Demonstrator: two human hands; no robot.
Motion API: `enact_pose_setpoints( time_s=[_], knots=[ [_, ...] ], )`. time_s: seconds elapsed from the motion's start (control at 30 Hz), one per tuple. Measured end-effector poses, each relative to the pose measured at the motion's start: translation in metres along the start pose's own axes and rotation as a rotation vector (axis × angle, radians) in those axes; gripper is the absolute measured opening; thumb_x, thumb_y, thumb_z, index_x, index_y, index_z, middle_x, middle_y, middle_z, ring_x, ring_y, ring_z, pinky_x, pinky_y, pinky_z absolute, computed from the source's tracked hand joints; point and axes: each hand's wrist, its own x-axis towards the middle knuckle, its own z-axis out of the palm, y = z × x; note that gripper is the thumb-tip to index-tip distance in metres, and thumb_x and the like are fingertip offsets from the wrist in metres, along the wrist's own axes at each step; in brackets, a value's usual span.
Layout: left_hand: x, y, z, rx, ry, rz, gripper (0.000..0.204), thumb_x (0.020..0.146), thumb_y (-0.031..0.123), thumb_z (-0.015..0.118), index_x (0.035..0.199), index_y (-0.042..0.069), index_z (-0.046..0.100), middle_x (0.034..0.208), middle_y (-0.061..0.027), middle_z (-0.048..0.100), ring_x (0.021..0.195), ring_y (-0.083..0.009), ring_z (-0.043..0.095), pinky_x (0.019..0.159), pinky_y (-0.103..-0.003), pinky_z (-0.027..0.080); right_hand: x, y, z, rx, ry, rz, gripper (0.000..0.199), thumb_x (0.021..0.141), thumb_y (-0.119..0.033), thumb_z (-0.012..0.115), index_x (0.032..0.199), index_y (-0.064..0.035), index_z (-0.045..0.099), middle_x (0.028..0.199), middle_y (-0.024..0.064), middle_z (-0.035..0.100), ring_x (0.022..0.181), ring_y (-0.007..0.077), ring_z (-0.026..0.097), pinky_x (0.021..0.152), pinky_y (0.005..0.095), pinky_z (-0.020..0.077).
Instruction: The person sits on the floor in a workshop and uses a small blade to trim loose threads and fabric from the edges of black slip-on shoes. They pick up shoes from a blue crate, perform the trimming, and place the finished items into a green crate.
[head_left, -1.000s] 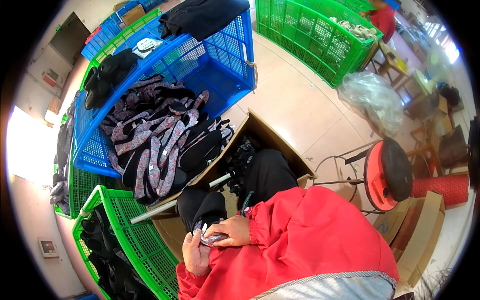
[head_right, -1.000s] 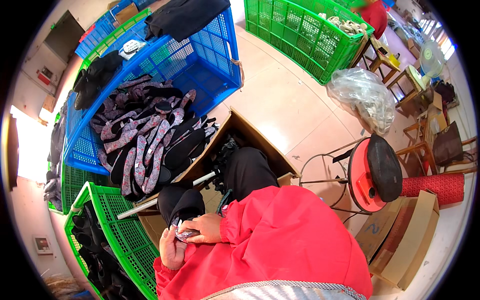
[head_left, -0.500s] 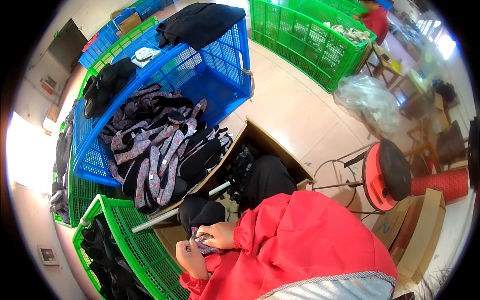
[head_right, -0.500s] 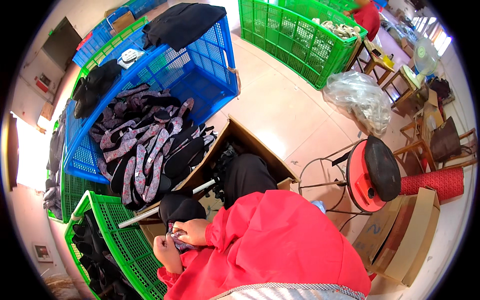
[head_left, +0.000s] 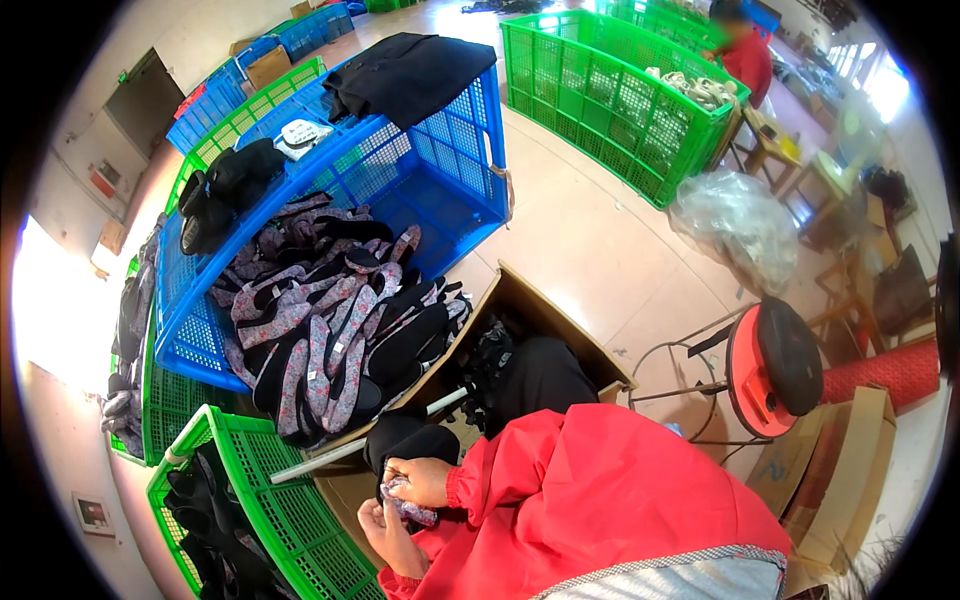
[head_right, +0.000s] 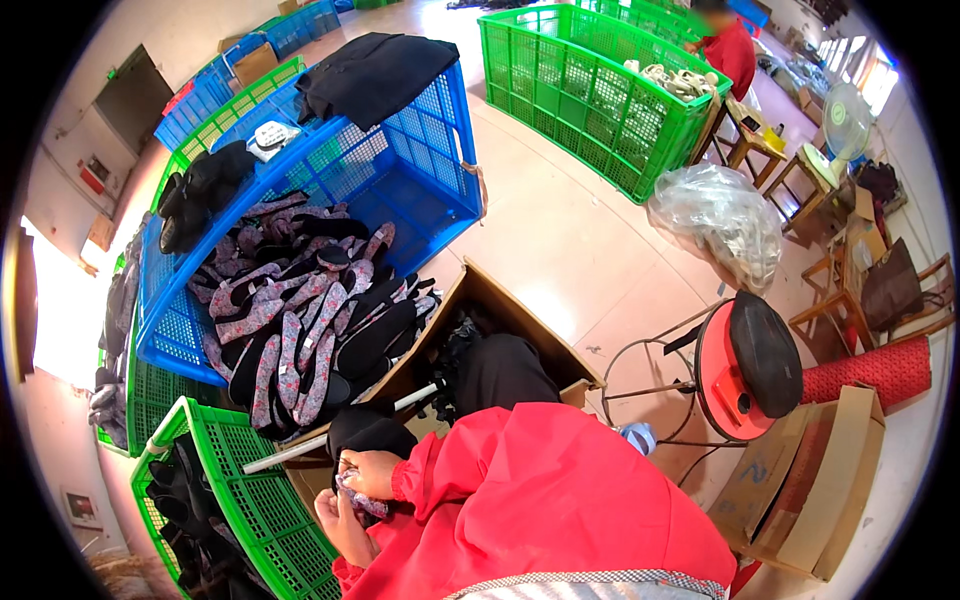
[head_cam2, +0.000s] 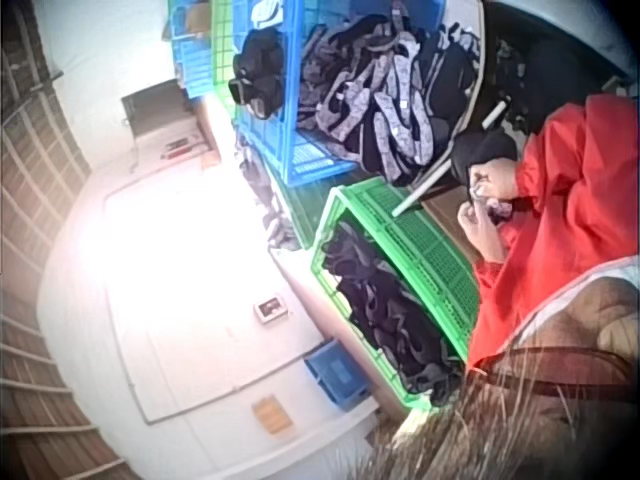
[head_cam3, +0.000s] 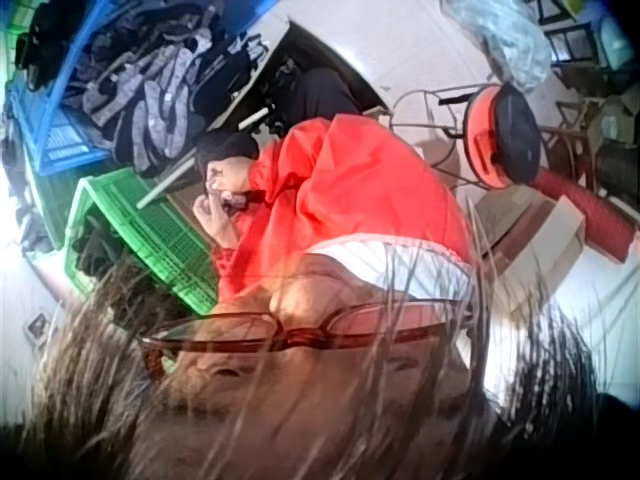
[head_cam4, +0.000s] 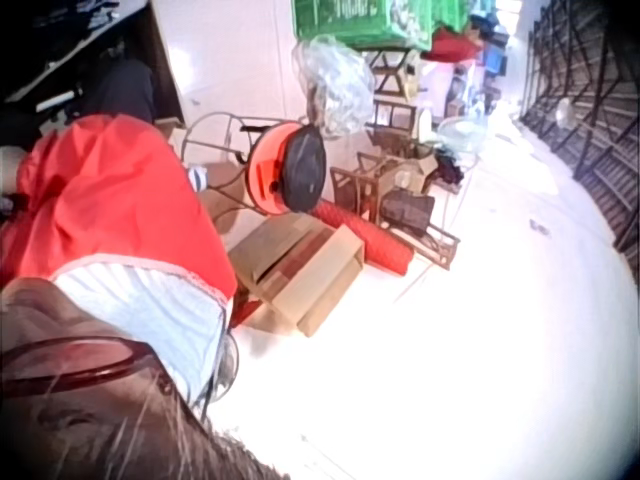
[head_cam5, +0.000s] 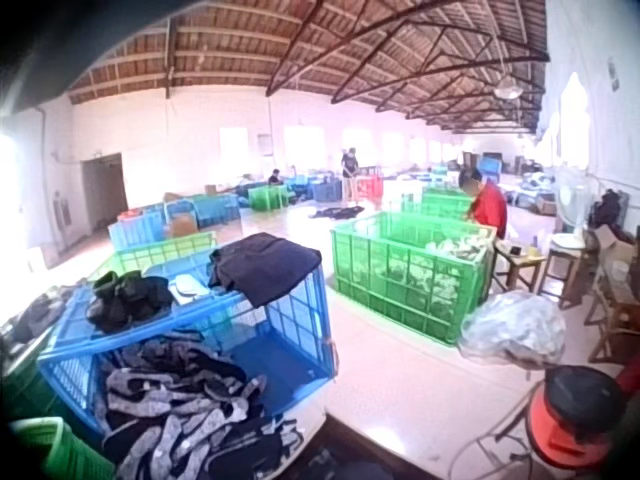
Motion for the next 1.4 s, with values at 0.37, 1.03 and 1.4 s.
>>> enact_pose_setpoints(
  time_s=[0.37,1.03,1.4],
  knots=[
    [-0.030,-0.033,0.004,-0.464,-0.109,-0.078,0.024,0.098,0.012,0.056,0.115,0.001,0.044,0.107,-0.0073,0.052,0.097,-0.0159,0.054,0.085,-0.031,0.048,0.037,0.015,0.004,0.044,-0.072,0.063,0.028,0.083,-0.026,0.067,0.100,-0.0037,0.062,0.092,0.0116,0.069,0.085,0.0233,0.067,0.075,0.0342,0.0500],
    [-0.023,-0.010,0.013,-0.542,-0.123,-0.068,0.037,0.089,0.008,0.065,0.119,0.002,0.045,0.109,-0.0046,0.055,0.093,-0.0129,0.053,0.080,-0.028,0.046,0.047,0.022,0.003,0.277,0.164,0.083,0.021,0.084,-0.024,0.067,0.091,-0.0054,0.060,0.081,0.0117,0.068,0.075,0.0216,0.066,0.071,0.0355,0.0505],
    [-0.023,-0.002,0.009,-0.508,-0.082,-0.203,0.017,0.091,0.001,0.060,0.106,-0.001,0.053,0.095,-0.0060,0.061,0.083,-0.0146,0.058,0.077,-0.028,0.050,0.025,0.007,0.000,0.020,0.232,-0.034,0.020,0.091,-0.023,0.059,0.103,-0.0064,0.055,0.090,0.0134,0.069,0.084,0.0339,0.066,0.074,0.0408,0.0502]
  ],
)
